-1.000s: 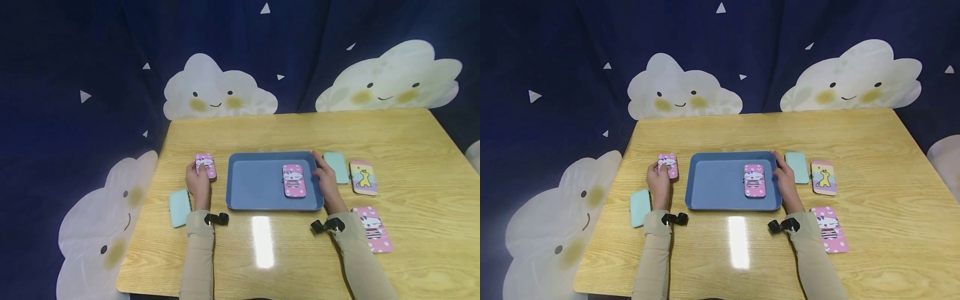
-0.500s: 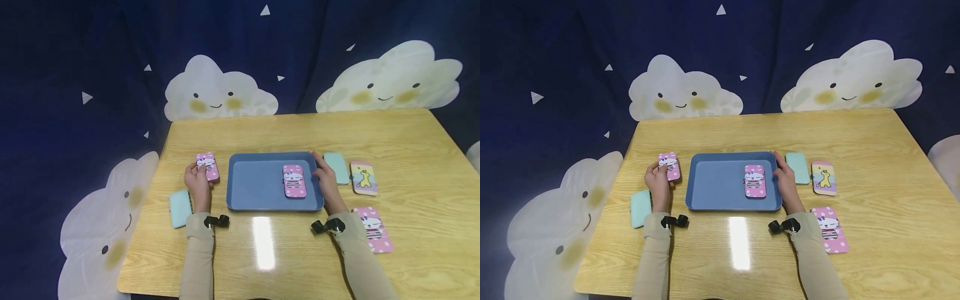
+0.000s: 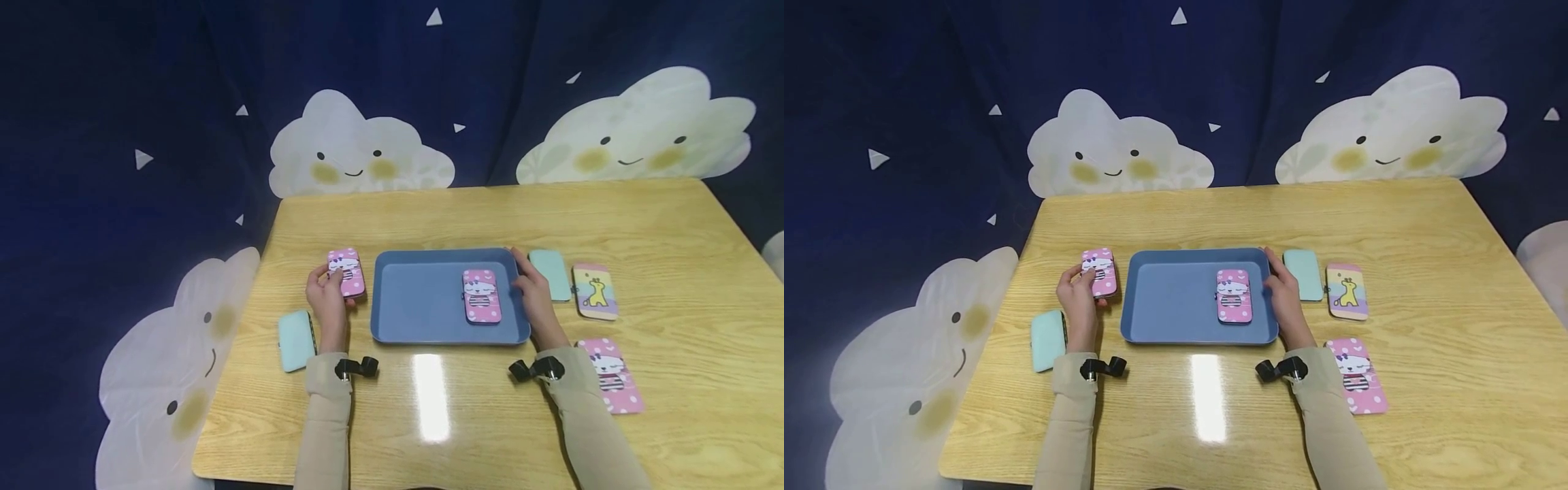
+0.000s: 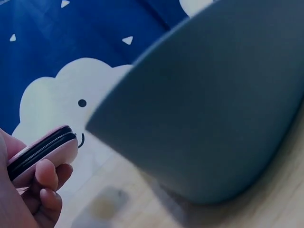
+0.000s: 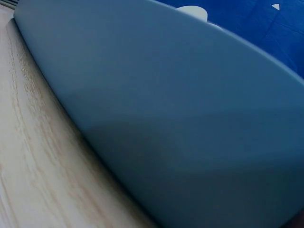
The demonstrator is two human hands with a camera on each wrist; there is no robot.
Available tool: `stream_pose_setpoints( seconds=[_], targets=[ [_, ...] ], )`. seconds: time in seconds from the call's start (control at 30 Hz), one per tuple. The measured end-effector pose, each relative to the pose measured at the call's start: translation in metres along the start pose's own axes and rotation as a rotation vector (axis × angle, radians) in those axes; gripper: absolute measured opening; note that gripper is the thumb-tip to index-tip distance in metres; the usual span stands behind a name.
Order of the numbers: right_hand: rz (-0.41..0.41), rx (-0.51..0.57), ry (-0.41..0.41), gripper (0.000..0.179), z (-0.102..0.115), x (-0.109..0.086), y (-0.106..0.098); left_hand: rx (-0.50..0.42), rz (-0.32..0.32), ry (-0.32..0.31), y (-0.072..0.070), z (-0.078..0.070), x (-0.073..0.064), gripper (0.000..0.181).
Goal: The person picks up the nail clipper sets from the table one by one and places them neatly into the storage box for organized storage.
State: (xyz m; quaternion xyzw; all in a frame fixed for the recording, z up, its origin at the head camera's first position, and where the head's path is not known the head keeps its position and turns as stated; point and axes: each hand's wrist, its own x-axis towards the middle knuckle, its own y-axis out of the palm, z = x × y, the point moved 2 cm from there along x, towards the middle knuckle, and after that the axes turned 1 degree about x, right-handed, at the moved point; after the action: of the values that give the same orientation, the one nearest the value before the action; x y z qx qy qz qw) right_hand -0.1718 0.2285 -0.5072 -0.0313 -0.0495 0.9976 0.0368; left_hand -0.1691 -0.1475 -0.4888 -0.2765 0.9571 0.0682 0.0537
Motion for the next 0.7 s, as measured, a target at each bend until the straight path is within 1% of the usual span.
stream_pose_setpoints(
  seconds=[0.2,0.43,0.53,0.6,0.7],
  targets=[
    [0.006,0.006,0.006,0.068,0.001,-0.001,0.000,-0.012,0.006,-0.007,0.004,-0.004,-0.006,0.032],
    [0.008,0.013,0.002,0.068,0.002,-0.001,0.000,-0.002,0.022,0.017,0.009,-0.006,-0.012,0.031],
    [0.010,0.014,0.002,0.068,0.002,-0.001,0.001,-0.011,0.029,0.028,0.011,-0.008,-0.015,0.029],
    [0.009,0.014,0.004,0.068,0.002,-0.001,0.001,-0.030,0.039,0.030,0.013,-0.008,-0.018,0.029],
    [0.010,0.018,0.005,0.067,0.003,-0.001,0.001,-0.034,0.041,0.030,0.015,-0.009,-0.021,0.028]
  ],
)
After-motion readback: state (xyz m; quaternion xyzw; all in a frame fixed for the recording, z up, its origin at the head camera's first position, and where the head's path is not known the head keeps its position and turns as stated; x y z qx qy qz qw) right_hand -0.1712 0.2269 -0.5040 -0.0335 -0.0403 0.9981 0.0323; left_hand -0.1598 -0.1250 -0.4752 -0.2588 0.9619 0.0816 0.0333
